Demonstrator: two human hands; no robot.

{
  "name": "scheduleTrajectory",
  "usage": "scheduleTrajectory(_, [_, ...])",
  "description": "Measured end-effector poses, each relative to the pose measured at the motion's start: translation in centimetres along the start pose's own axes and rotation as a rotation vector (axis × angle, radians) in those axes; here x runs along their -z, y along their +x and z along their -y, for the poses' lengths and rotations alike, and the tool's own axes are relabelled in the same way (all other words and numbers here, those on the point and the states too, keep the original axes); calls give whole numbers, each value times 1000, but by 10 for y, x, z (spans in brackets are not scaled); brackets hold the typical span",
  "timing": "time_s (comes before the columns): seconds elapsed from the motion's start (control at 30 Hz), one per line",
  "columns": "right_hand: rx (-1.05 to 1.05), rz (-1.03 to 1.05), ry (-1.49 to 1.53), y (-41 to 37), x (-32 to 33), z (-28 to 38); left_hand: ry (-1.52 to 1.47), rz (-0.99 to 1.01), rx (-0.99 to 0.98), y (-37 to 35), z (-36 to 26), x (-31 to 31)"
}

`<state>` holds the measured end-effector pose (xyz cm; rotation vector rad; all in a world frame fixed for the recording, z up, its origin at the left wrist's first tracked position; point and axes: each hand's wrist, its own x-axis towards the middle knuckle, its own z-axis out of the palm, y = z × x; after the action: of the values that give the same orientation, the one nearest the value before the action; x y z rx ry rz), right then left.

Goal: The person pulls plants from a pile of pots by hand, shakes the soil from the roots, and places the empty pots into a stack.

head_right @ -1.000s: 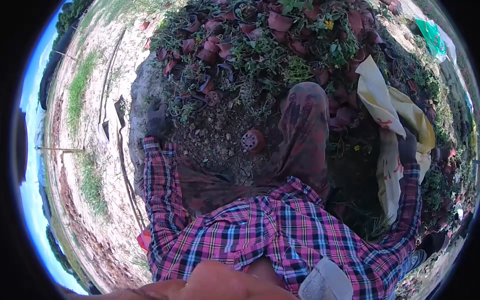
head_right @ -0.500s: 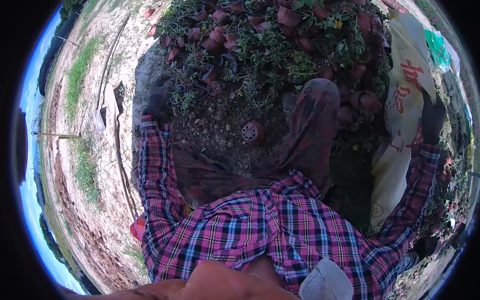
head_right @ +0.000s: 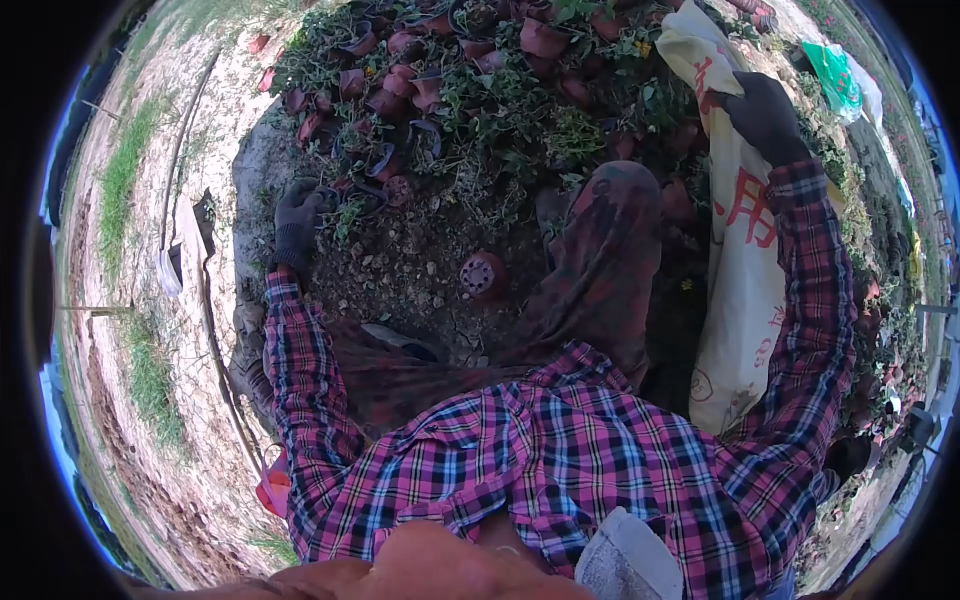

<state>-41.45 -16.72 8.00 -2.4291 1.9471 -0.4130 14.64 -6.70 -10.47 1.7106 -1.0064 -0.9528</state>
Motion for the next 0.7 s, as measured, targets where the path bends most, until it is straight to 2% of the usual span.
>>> scheduleTrajectory(0.03, [93, -79, -11, 9, 5, -8, 7, 15, 2, 2, 0, -4])
scheduleTrajectory(0.07, [67, -147, -21, 9, 14, 4, 17, 25, 0, 6, 3, -4])
scheduleTrajectory(0.1, [107, -207, -61, 18, 8, -13, 32, 35, -28, 8, 5, -5])
scheduleTrajectory(0.17, [-99, -86, -19, 18, 0, -8, 70, 48, -82, 7, 8, -11])
scheduleTrajectory(0.23, [5, -172, -148, 14, -41, -40, 121, 39, -126, 4, 15, -9])
scheduleTrajectory(0.3, [-113, 190, -311, 12, -60, -66, 216, 43, -97, -2, 12, -6])
scheduleTrajectory(0.37, [-175, 368, -442, 16, -48, -49, 329, 45, -69, -12, 0, 2])
scheduleTrajectory(0.43, [-164, 358, -489, 33, -25, -11, 234, -8, -134, -8, 15, 14])
scheduleTrajectory(0.5, [49, -27, -606, 57, -36, 18, 153, -69, -117, 1, 25, 25])
scheduleTrajectory(0.53, [295, -211, -583, 71, -41, 46, 106, -93, -112, 2, 25, 27])
scheduleTrajectory(0.6, [587, -249, -273, 96, -74, 114, 142, -118, -75, -1, 17, 27])
scheduleTrajectory(0.63, [612, -30, 65, 99, -92, 155, 153, -130, -60, -3, 9, 25])
scheduleTrajectory(0.67, [571, 286, 312, 100, -124, 193, 140, -144, -95, -1, 13, 21])
scheduleTrajectory(0.7, [703, 493, 513, 104, -175, 218, 143, -136, -95, -2, 12, 18])
